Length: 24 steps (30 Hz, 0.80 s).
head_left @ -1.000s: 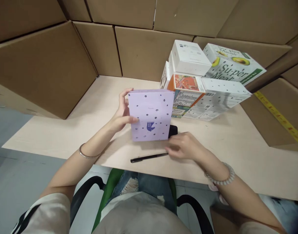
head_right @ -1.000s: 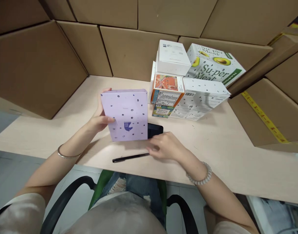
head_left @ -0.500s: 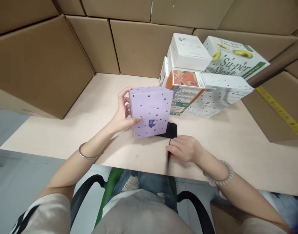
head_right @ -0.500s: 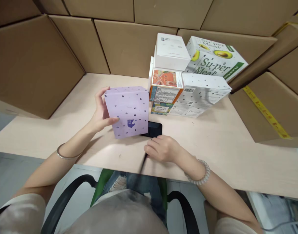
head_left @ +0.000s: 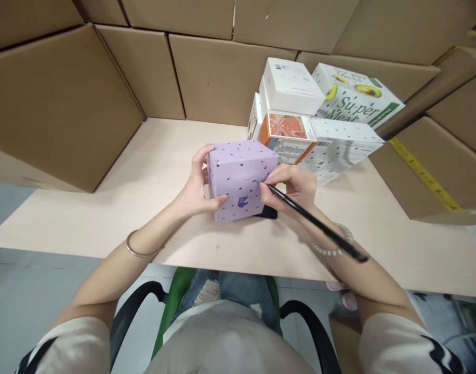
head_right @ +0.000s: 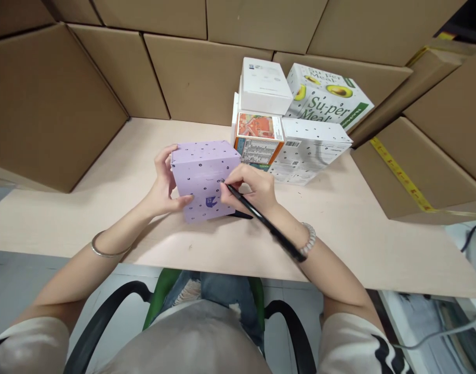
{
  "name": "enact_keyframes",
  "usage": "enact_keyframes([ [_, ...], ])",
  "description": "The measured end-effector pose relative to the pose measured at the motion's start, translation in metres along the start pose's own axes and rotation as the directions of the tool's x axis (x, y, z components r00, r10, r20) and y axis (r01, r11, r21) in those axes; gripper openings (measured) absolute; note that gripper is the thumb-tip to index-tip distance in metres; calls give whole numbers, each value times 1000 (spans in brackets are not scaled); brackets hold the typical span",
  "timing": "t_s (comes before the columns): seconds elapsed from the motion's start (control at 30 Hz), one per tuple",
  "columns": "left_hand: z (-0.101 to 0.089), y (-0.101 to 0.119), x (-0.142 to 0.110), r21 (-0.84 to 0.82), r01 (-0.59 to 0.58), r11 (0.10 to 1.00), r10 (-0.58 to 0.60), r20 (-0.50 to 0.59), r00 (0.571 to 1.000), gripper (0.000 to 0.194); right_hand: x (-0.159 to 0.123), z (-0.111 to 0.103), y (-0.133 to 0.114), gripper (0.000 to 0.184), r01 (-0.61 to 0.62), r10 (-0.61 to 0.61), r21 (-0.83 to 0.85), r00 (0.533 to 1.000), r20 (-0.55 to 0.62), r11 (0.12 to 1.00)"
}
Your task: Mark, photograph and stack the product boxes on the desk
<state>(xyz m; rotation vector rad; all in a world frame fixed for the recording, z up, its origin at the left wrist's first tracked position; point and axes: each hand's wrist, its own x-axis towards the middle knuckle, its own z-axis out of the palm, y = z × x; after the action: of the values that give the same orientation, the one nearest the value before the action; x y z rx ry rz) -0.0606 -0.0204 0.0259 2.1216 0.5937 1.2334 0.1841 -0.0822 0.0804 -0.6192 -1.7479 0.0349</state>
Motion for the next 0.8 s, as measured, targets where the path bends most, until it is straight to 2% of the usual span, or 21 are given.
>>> enact_keyframes([
  [0.33,-2,0,1,1,-19,1000,19,28,999,107,4,-3,-2,24,78,-66,-82,988,137,994],
  [0.47,-1,-2,1,-37,7,999,-6,26,1000,106,5,-3,-3,24,103,-88,-105,986,140,989],
  [0.6,0,-9,2,-30,12,999,-12,-22,1000,108,-1,-2,-9,20,67,-53,-50,967,248,996],
  [0.67,-1,-15,3,-13,-1,1000,0,-60,998,110,-9,-3,-15,19,63,-44,-43,938,344,997],
  [0.7,-3,-18,3,-2,-4,1000,4,-75,997,112,-15,-4,-19,19,84,-49,-67,908,415,994],
  [0.8,-10,-27,3,21,18,1000,-16,-104,994,115,-32,-7,-30,27,222,-36,-206,759,650,953],
])
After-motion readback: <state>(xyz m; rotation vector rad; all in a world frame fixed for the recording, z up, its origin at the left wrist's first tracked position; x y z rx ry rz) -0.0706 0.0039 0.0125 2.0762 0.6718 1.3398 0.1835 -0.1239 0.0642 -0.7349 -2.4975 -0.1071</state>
